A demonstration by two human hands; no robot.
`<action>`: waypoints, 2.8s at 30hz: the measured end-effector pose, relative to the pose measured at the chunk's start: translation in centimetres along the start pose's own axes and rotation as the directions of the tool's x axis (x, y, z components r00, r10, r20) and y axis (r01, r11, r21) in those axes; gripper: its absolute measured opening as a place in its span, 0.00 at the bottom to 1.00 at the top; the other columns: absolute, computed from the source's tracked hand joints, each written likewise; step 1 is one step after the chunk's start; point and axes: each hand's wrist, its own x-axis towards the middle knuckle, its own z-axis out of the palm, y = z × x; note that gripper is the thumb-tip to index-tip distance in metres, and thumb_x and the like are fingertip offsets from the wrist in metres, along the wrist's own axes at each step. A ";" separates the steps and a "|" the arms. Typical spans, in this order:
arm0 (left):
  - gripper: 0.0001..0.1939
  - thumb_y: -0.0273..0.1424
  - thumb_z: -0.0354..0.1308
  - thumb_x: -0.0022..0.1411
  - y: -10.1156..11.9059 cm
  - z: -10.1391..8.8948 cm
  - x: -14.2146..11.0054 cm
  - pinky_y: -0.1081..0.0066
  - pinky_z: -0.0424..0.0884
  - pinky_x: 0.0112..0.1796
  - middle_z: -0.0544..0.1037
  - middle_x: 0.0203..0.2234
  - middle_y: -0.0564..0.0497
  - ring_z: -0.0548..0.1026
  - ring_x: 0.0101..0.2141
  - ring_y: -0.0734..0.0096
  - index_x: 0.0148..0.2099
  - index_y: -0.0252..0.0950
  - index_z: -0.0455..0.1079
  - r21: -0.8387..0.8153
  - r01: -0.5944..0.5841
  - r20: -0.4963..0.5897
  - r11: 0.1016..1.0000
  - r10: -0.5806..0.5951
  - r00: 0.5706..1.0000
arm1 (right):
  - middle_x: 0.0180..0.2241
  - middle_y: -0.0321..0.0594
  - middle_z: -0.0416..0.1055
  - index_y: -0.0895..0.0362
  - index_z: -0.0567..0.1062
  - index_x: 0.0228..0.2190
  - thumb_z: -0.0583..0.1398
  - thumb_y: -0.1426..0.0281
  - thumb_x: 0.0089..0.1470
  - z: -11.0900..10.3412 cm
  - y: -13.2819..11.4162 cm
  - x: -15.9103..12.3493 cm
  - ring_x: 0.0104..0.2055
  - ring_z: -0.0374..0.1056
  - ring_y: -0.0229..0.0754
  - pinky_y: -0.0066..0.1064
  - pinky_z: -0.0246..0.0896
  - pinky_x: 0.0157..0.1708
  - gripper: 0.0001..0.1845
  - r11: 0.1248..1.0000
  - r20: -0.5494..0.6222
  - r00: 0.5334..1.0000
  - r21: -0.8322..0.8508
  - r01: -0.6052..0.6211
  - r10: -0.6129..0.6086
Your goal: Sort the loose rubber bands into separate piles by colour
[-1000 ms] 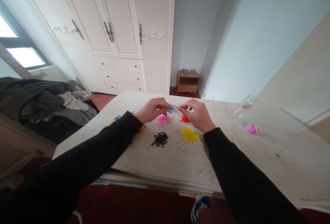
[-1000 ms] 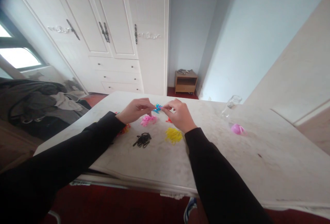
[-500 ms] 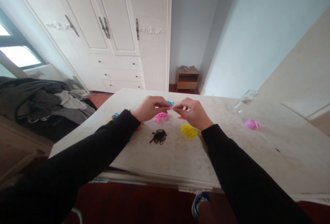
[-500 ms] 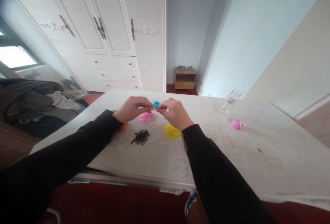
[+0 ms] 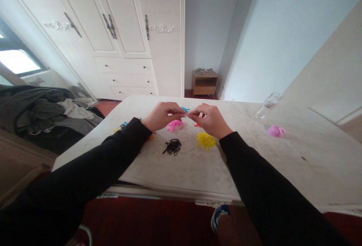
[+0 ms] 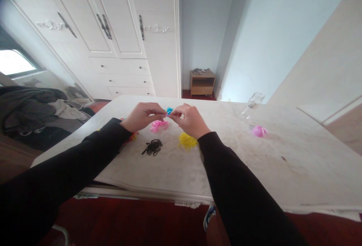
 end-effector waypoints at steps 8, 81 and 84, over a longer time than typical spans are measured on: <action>0.09 0.35 0.65 0.61 0.0 0.2 0.0 0.73 0.74 0.31 0.80 0.28 0.48 0.77 0.28 0.73 0.36 0.33 0.80 0.007 0.030 0.003 1.000 -0.030 1.000 | 0.28 0.39 0.78 0.57 0.83 0.29 0.66 0.67 0.59 0.0 -0.1 0.1 0.31 0.67 0.38 0.32 0.60 0.34 0.08 1.000 0.001 1.000 0.014 0.012 -0.012; 0.12 0.38 0.67 0.61 0.5 -0.5 -0.6 0.72 0.80 0.32 0.84 0.29 0.46 0.82 0.28 0.69 0.41 0.35 0.83 -0.063 0.081 0.137 0.995 -0.072 0.988 | 0.29 0.41 0.78 0.58 0.83 0.30 0.66 0.62 0.55 0.1 -0.6 -0.1 0.29 0.68 0.37 0.31 0.60 0.30 0.11 0.991 0.056 0.996 0.114 -0.077 0.071; 0.11 0.36 0.66 0.61 0.4 -0.4 -0.6 0.72 0.80 0.33 0.84 0.29 0.46 0.82 0.28 0.69 0.40 0.34 0.82 -0.072 0.082 0.143 0.994 -0.071 0.987 | 0.28 0.40 0.77 0.59 0.82 0.29 0.65 0.68 0.54 0.1 -0.7 -0.1 0.29 0.68 0.37 0.30 0.60 0.29 0.07 0.991 0.044 0.997 0.116 -0.070 0.065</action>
